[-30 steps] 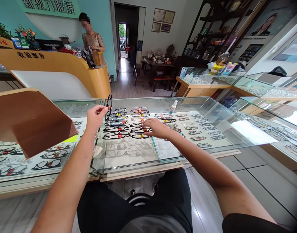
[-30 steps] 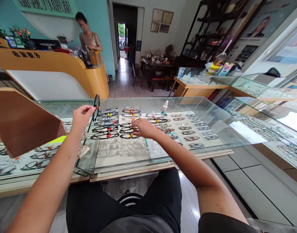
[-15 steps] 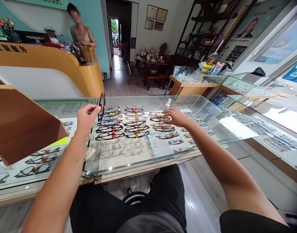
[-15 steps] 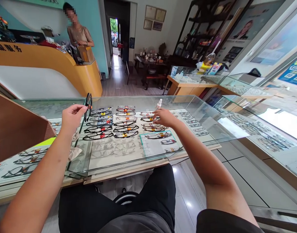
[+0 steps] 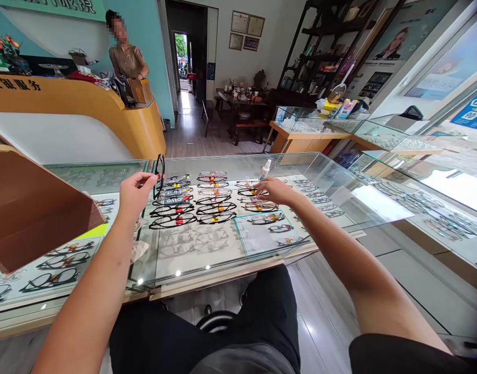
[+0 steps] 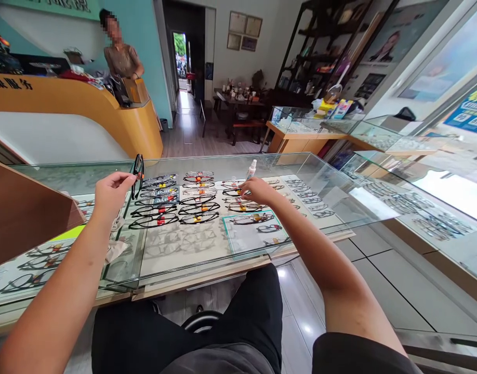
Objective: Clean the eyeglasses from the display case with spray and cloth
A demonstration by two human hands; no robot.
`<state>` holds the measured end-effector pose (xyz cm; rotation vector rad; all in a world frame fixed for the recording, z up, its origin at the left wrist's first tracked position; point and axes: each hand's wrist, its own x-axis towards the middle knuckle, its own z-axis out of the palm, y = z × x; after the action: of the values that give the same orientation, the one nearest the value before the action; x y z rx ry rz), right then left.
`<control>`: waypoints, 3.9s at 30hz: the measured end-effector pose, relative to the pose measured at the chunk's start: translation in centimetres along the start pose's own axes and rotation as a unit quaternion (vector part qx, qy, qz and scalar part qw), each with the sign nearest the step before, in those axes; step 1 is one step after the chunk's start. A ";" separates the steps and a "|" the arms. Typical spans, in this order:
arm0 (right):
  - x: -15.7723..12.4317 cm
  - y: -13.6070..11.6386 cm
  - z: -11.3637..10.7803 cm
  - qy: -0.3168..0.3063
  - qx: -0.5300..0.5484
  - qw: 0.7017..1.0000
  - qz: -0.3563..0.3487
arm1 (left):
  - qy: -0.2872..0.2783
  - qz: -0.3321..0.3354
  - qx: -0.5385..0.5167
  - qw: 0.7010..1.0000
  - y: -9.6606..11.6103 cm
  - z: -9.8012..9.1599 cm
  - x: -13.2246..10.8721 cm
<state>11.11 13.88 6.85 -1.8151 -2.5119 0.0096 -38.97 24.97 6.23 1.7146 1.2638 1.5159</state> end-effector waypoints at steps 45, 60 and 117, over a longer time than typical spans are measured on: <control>-7.5 -4.0 -1.4 -0.026 0.073 0.997 -0.027 | -0.016 -0.011 -0.001 1.000 1.0 0.0 -0.4; -4.1 -4.2 0.2 0.015 0.015 1.000 0.002 | -0.004 -0.007 0.012 1.000 0.9 -0.1 -0.3; 8.3 -18.8 -3.4 0.304 0.358 0.876 -0.114 | -0.132 -0.025 -0.179 0.975 8.5 6.4 -2.5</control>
<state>-9.19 15.74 11.07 -1.0116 -1.8797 0.2738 -30.14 20.32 10.81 1.5680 0.8339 1.3377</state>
